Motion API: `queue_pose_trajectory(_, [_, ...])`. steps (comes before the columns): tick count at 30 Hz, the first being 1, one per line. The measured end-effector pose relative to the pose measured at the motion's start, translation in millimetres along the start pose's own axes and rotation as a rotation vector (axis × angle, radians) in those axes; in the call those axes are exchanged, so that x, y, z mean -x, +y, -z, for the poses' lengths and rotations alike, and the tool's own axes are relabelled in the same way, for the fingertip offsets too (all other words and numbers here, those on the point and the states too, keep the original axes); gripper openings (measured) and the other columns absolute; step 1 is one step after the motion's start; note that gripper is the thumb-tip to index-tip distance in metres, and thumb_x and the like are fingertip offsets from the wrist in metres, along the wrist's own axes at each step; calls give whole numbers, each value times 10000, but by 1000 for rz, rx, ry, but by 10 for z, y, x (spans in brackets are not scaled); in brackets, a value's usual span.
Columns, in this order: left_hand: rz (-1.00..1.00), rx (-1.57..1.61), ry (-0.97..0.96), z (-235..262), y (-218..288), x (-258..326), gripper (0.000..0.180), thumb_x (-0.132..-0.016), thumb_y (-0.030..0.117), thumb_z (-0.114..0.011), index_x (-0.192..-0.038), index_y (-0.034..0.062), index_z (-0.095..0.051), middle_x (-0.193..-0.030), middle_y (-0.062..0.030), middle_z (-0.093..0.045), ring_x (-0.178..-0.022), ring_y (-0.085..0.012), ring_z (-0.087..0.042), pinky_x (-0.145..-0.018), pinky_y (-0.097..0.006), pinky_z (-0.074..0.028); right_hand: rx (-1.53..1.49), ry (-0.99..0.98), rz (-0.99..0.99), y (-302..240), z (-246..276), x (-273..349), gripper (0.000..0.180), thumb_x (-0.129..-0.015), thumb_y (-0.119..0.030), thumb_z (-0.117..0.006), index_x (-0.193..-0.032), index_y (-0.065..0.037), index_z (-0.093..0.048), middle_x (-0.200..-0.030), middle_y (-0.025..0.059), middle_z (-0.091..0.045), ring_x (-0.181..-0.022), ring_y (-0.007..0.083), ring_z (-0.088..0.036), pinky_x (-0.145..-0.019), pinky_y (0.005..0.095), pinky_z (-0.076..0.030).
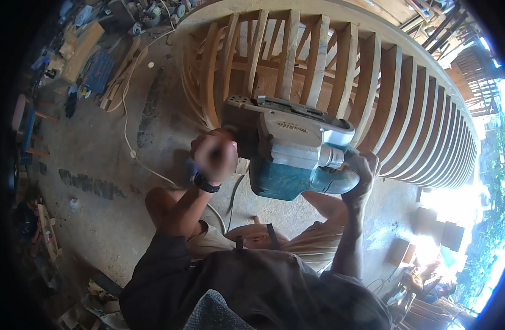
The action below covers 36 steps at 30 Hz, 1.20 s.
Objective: The person uses a belt sander to smooth the surface and edges of curved wooden ribs that form a large rounded furniture frame.
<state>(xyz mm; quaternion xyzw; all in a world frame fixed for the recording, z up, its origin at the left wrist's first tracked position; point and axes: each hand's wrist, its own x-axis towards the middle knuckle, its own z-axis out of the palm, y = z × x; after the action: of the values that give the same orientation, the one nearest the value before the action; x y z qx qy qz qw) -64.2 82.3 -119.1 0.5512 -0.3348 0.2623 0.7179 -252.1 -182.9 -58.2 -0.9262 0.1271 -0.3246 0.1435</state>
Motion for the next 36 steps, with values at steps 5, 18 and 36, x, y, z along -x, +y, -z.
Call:
queue_pose_trajectory(5, [-15, -19, -2, 59, -51, 148, 126, -770, 31, -717, -752, 48, -594, -634, -73, -638, -544, -192, -618, -533, -290, -497, -17, -11, -301, -185, -88, 421, 357, -737, -63, -769, -1050, -76, -598, -1019, 112, -601, -1000, 259, -564, -889, 387, -436])
queue_pose_trajectory(18, [521, -49, 164, 7, 174, 395, 218, -808, 23, -658, -1009, 47, -575, -877, 1, -475, -764, -101, -454, -714, -254, -392, -1148, 98, -909, -50, -98, 806, 338, -883, -67, -536, -1211, 6, -500, -1145, 167, -592, -1027, 245, -595, -903, 380, -493])
queue_pose_trajectory(36, [1760, 515, 331, 693, -104, 1294, 103, -858, 117, -565, -820, 30, -605, -745, -65, -610, -573, -161, -557, -502, -261, -428, -1659, 291, -1426, 54, -1025, 1548, 99, -952, -124, -547, -913, -34, -535, -756, 55, -506, -651, 169, -510, -586, 316, -452])
